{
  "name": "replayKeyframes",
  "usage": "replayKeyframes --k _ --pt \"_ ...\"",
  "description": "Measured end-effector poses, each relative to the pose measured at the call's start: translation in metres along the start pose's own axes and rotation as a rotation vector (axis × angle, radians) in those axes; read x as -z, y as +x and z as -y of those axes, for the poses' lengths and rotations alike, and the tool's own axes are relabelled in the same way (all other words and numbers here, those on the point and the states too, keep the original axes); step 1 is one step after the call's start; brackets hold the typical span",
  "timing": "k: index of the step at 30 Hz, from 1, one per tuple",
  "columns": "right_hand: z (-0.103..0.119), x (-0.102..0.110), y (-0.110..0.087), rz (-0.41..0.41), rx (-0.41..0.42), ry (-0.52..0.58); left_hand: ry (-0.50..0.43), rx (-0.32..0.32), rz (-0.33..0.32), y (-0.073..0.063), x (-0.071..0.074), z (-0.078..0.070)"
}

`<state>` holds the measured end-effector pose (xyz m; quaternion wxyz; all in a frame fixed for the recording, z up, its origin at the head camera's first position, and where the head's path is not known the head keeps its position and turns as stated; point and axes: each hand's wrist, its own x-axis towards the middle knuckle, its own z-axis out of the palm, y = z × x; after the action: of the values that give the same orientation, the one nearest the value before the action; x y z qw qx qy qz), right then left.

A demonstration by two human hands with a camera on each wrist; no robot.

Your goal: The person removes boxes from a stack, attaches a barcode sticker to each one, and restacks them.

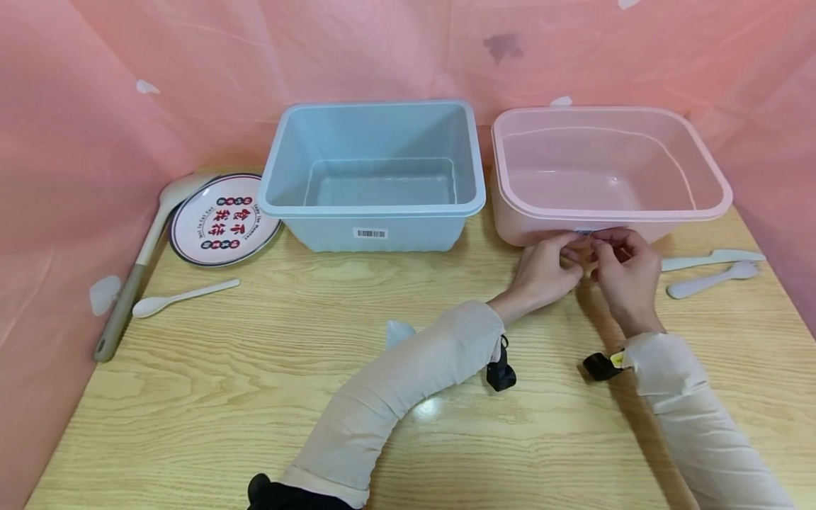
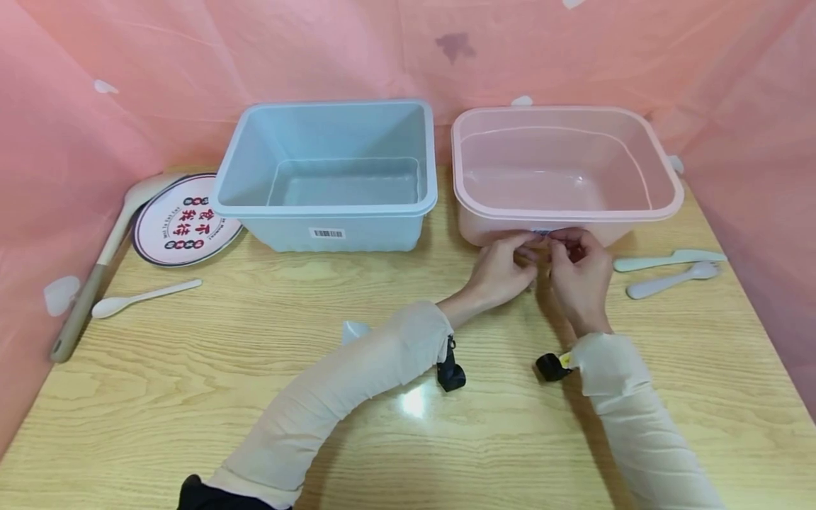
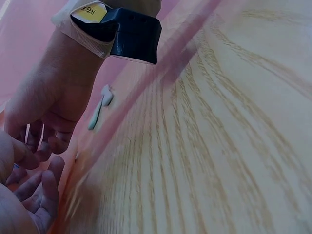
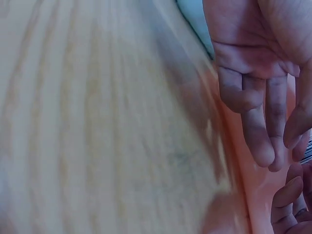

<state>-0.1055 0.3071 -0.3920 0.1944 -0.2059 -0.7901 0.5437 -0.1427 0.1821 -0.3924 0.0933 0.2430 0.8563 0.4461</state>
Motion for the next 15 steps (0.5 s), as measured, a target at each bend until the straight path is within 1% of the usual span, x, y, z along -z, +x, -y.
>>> replayKeyframes --k 2,5,10,13,15 --pt "0.001 -0.001 0.0 -0.005 0.01 0.0 -0.013 -0.007 0.004 0.0 0.001 -0.001" --pt "0.0 -0.002 -0.001 0.0 0.008 0.005 -0.023 0.009 0.005 -0.001 0.002 0.0" --pt "-0.002 -0.004 -0.003 0.044 -0.013 -0.034 -0.03 0.036 0.005 -0.003 0.002 0.003" --pt "0.002 -0.005 -0.006 0.064 -0.031 -0.02 -0.03 0.022 0.014 -0.006 0.005 0.003" --pt "0.006 -0.005 -0.01 0.075 -0.042 0.022 -0.021 0.006 0.028 -0.011 0.011 0.001"
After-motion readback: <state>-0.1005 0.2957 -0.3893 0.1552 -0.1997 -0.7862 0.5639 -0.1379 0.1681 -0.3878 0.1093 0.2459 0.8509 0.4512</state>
